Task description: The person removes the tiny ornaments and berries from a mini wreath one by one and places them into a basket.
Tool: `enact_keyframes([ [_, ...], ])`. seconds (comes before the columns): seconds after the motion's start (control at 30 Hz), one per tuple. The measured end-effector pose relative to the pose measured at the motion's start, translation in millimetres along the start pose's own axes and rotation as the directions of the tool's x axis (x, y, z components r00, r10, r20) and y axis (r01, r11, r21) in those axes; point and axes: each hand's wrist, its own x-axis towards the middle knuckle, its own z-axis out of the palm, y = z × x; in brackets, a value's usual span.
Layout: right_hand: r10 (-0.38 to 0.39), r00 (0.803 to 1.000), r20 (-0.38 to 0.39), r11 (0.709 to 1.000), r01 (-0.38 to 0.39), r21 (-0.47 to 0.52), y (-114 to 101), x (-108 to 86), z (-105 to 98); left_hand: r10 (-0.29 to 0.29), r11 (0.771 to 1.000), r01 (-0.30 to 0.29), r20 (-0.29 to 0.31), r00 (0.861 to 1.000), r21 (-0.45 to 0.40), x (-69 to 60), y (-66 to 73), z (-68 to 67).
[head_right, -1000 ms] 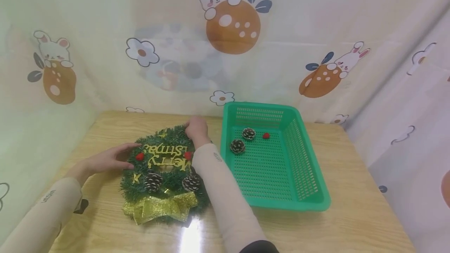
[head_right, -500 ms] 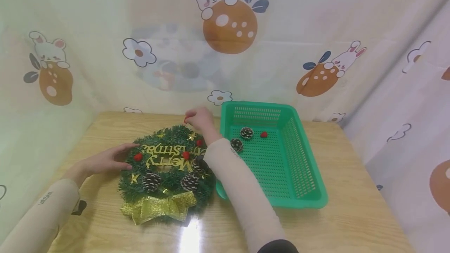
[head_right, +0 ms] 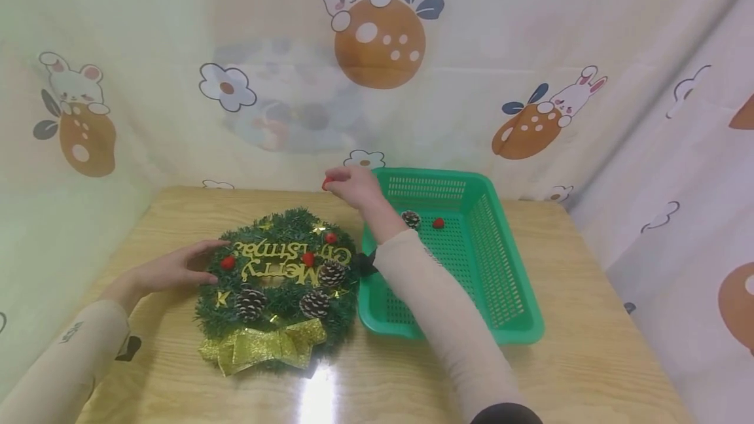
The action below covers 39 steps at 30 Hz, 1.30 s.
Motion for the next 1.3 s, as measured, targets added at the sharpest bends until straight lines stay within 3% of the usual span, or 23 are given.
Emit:
enact_keyframes([
  [0.5, 0.012, 0.998, -0.064, 0.983, 0.000, 0.182, 28.6, -20.4, -80.1, 0.032, 0.999, -0.032, 0.002, 0.999, 0.022, 1.6, -4.9, 1.2],
  [0.8, 0.037, 0.993, -0.110, 0.984, -0.016, 0.179, 55.1, -28.7, -117.9, 0.043, 0.999, -0.043, -0.001, 0.999, 0.030, 2.5, -7.2, 0.7],
  [1.0, 0.125, 0.976, -0.181, 0.974, -0.086, 0.209, 76.8, -28.3, -137.7, 0.049, 0.998, -0.048, 0.000, 0.999, 0.032, 2.7, -8.2, 0.4],
  [1.3, 0.258, 0.932, -0.253, 0.956, -0.209, 0.206, 109.7, -29.1, -151.9, 0.035, 0.999, -0.035, 0.000, 0.999, 0.042, 3.1, -9.4, 1.8],
])
